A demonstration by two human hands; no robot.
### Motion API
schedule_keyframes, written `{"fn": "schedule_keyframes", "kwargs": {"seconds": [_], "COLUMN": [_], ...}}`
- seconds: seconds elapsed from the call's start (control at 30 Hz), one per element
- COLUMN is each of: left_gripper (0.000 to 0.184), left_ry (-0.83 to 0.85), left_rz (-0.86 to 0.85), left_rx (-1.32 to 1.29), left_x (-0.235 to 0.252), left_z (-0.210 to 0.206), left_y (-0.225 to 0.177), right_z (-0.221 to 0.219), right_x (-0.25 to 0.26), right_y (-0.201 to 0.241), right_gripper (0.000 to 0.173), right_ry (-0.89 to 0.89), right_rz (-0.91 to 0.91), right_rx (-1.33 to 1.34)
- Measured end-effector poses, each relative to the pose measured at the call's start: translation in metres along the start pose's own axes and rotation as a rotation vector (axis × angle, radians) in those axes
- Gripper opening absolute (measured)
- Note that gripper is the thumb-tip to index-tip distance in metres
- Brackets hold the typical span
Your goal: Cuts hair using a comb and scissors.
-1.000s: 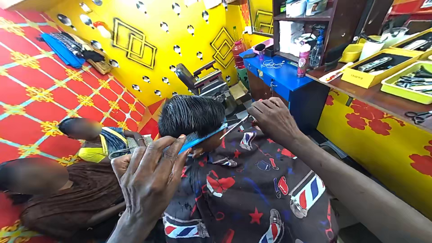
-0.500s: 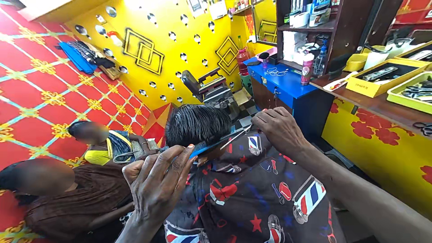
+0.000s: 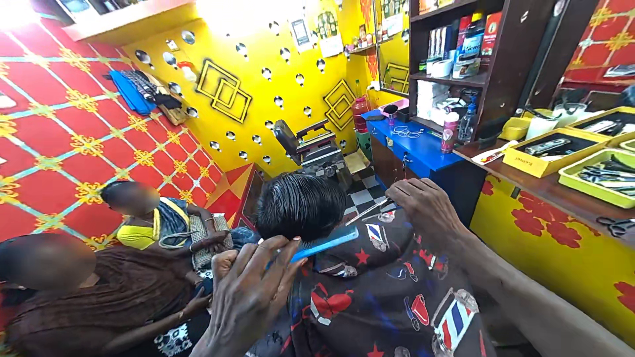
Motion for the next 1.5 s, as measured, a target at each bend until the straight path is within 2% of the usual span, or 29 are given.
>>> {"fn": "schedule_keyframes", "kwargs": {"seconds": [0.1, 0.27, 0.4, 0.6, 0.73, 0.83, 1.0, 1.3, 1.4, 1.5], "left_gripper": [0.031, 0.029, 0.027, 0.028, 0.029, 0.031, 0.04, 0.029, 0.031, 0.033], "left_ry": [-0.094, -0.181, -0.222, -0.212, -0.215, -0.225, -0.24, -0.26, -0.277, -0.214], "left_rz": [0.05, 0.038, 0.011, -0.015, -0.008, 0.009, 0.054, 0.127, 0.11, 0.067], "left_rx": [0.041, 0.078, 0.068, 0.052, 0.048, 0.033, 0.02, -0.002, -0.013, -0.075], "left_x": [0.014, 0.023, 0.024, 0.025, 0.026, 0.026, 0.028, 0.014, -0.004, -0.012], "left_z": [0.01, 0.011, 0.011, 0.009, 0.009, 0.009, 0.01, -0.004, -0.009, -0.019], "left_y": [0.009, 0.015, 0.015, 0.017, 0.018, 0.018, 0.019, 0.026, 0.028, 0.024], "right_z": [0.002, 0.007, 0.005, 0.012, 0.017, 0.013, 0.016, -0.011, -0.01, -0.004], "right_x": [0.008, 0.026, 0.044, 0.048, 0.044, 0.053, 0.056, 0.049, 0.06, 0.073], "right_y": [-0.005, -0.003, -0.001, 0.008, -0.004, 0.009, 0.024, 0.019, 0.024, 0.024], "right_gripper": [0.022, 0.018, 0.038, 0.022, 0.024, 0.032, 0.025, 0.021, 0.018, 0.015], "right_ry": [0.041, 0.077, 0.196, 0.173, 0.166, 0.192, 0.168, 0.188, 0.162, 0.125], "right_rz": [0.046, 0.094, 0.094, 0.206, 0.176, 0.171, 0.229, 0.213, 0.243, 0.269], "right_rx": [-0.008, -0.081, -0.195, -0.174, -0.169, -0.184, -0.142, -0.184, -0.211, -0.228]}}
Point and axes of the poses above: each hand's wrist, its own x-axis towards the middle knuckle, its own z-axis out of the back of the hand, y = z × x, the point moved 7 cm from there along x, towards the middle knuckle, and after that the axes turned 9 degrees about x, right-handed, at the moved point
